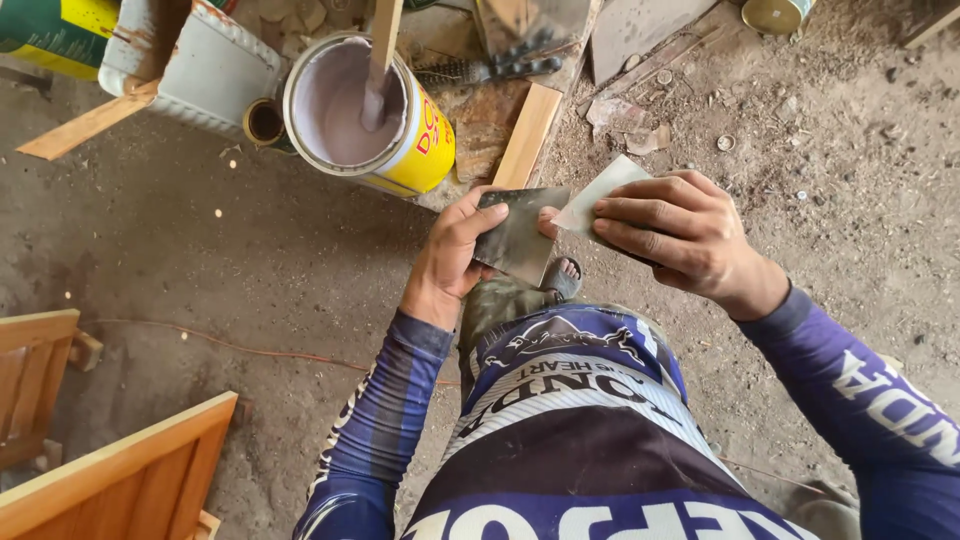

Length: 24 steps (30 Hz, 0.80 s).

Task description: The person scoops a pinkish paste from a can using a putty knife and applies it to a wooden plank. They then use a sanding block to smooth the applied filler on the wood surface before moving the plank to a drying rack.

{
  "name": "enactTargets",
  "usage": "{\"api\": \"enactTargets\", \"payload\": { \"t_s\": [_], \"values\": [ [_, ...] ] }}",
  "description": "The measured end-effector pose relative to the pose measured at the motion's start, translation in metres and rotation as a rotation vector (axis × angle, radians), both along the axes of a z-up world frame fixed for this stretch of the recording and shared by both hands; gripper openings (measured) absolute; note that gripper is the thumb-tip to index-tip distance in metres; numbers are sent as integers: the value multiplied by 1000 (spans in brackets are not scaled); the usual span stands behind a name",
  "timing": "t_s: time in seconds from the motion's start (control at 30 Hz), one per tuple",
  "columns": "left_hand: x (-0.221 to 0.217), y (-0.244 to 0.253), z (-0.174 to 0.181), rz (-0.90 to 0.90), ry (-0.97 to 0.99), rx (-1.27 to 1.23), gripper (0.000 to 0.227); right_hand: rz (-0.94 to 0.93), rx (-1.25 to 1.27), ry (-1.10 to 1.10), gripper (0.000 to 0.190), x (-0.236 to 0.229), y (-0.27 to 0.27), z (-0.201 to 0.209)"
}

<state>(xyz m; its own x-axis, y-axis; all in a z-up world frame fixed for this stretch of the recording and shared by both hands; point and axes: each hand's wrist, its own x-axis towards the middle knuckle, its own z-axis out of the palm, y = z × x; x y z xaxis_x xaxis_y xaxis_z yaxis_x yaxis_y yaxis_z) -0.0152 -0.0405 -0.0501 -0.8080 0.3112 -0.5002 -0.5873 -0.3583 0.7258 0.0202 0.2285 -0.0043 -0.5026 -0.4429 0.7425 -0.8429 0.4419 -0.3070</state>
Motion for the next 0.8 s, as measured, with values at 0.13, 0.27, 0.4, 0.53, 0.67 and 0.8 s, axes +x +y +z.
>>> {"api": "enactTargets", "payload": {
  "t_s": [0.13, 0.27, 0.4, 0.53, 0.67, 0.8],
  "values": [
    [-4, -1, 3, -37, 75, -60, 23, 48, 67, 27, 38, -4, -1, 15],
    [-5, 0, 13, -54, 76, -110, 22, 66, 178, 0, 33, -5, 4, 1],
    [-6, 2, 12, -41, 106, -187, 24, 89, 191, -64, 28, 0, 4, -5],
    [-14, -6, -11, 52, 137, -234, 29, 177, 88, -290, 29, -4, 8, -18],
    [-21, -7, -7, 176, 133, -283, 30, -136, -548, -992, 15, -11, 14, -52],
    [-10, -8, -55, 223, 58, -255, 21, -401, -1387, -1206, 22, -18, -5, -137]
  ]
}}
